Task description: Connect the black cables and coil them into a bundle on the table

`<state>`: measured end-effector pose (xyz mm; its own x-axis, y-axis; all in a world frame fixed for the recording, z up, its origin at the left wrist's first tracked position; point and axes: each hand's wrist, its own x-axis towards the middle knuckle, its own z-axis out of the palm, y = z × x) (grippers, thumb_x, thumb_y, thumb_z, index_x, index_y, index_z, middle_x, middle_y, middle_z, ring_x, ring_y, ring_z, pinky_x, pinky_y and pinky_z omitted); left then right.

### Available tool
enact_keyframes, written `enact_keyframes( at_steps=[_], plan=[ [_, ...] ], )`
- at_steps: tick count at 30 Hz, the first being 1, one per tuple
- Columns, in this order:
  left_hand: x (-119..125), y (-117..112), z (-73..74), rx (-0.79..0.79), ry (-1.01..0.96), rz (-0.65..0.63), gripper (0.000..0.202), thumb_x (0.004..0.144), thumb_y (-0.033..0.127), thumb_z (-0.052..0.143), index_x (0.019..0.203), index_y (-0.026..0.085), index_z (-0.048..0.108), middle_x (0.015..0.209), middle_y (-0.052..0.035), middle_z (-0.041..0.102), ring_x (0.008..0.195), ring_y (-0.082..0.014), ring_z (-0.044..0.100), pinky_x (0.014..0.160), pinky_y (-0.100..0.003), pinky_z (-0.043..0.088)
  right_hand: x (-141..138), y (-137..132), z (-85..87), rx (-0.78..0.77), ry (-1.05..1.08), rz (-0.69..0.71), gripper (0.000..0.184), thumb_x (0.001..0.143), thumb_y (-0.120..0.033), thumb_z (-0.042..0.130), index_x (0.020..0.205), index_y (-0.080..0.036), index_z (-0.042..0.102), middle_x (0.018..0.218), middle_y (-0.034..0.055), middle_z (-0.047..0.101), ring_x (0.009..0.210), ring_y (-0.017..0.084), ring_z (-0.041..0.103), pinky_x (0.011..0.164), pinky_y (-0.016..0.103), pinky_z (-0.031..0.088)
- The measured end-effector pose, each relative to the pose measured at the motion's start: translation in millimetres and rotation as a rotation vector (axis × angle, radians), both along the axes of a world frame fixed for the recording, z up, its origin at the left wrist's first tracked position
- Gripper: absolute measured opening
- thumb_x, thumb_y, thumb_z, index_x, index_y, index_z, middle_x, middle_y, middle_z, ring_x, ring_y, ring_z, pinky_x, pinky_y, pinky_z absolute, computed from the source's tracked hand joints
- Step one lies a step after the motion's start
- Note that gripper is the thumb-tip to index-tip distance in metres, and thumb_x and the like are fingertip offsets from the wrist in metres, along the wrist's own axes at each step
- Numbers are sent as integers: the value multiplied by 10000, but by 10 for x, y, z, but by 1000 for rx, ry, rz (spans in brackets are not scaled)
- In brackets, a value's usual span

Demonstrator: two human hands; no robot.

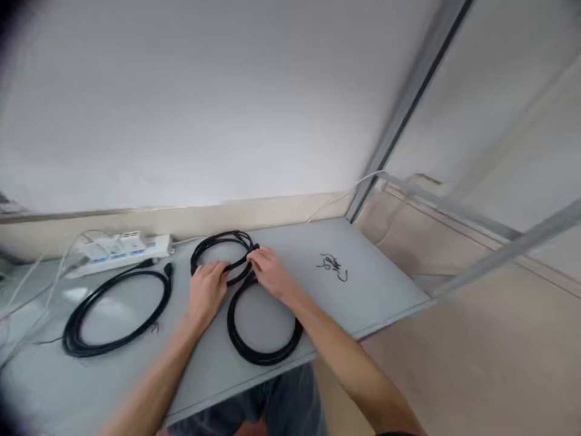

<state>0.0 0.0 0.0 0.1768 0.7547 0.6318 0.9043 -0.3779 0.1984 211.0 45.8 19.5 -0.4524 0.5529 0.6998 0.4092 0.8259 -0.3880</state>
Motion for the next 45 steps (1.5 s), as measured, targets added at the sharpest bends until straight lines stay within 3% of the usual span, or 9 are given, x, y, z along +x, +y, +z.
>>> enact_keyframes(
  at_steps=[5,9,12,19,23,28,33,39,45],
  plan=[
    [-38,-11,14,-14,-73,-31,217,978,111,513,1048,214,690,969,-65,765,919,-244,697,792,-375,430,-7,7,39,-106,100,-80,144,1044,-268,557,944,-231,654,899,49,698,864,204,596,853,350,501],
    [-63,-18,37,-2,-96,-28,206,999,158,499,1013,211,698,902,-66,748,889,-250,670,770,-376,421,1,23,60,-152,167,-191,299,1074,-359,518,852,-233,675,758,36,677,820,216,587,862,376,485],
    [-72,-26,51,-4,-90,-43,207,1016,193,495,1004,208,701,873,-63,736,864,-248,652,764,-374,417,-16,54,41,-262,198,-236,329,1044,-432,570,823,-230,707,791,51,721,854,231,605,855,382,481],
    [-84,-43,25,-32,-131,-42,209,1028,235,492,1011,209,698,891,-61,736,861,-243,649,785,-372,432,-108,67,16,-699,377,-20,195,883,-416,739,896,-222,752,897,37,773,860,201,696,822,338,494],
    [-85,-50,3,-51,-126,-37,210,1024,242,495,1004,216,702,895,-61,735,861,-238,653,777,-364,439,-139,48,12,-830,519,10,240,794,-397,798,932,-212,732,839,31,755,797,189,694,761,322,501],
    [-89,-64,-1,-61,-109,-37,212,1023,253,497,998,218,705,881,-63,727,858,-237,655,775,-361,441,-157,3,66,-759,462,-1,207,793,-354,777,931,-215,713,787,20,744,744,185,675,728,321,494],
    [-82,-89,29,-54,-102,-36,224,1016,248,499,977,214,717,871,-66,728,846,-236,648,772,-370,447,-188,-41,100,-593,341,-52,157,812,-286,736,950,-233,683,799,-1,753,742,179,674,805,339,516],
    [-65,-95,28,-49,-89,-29,194,1003,236,525,976,216,715,861,-62,726,851,-237,657,768,-367,441,-194,-75,94,-446,219,-109,253,846,-193,650,1089,-261,638,820,-17,730,811,185,681,903,361,528],
    [-67,-93,37,-46,-82,-47,215,1018,250,506,981,217,715,866,-59,729,861,-238,656,783,-366,443,-193,-77,85,-426,222,-84,317,848,-172,590,1154,-255,606,891,6,710,840,184,689,891,354,553]
  ],
)
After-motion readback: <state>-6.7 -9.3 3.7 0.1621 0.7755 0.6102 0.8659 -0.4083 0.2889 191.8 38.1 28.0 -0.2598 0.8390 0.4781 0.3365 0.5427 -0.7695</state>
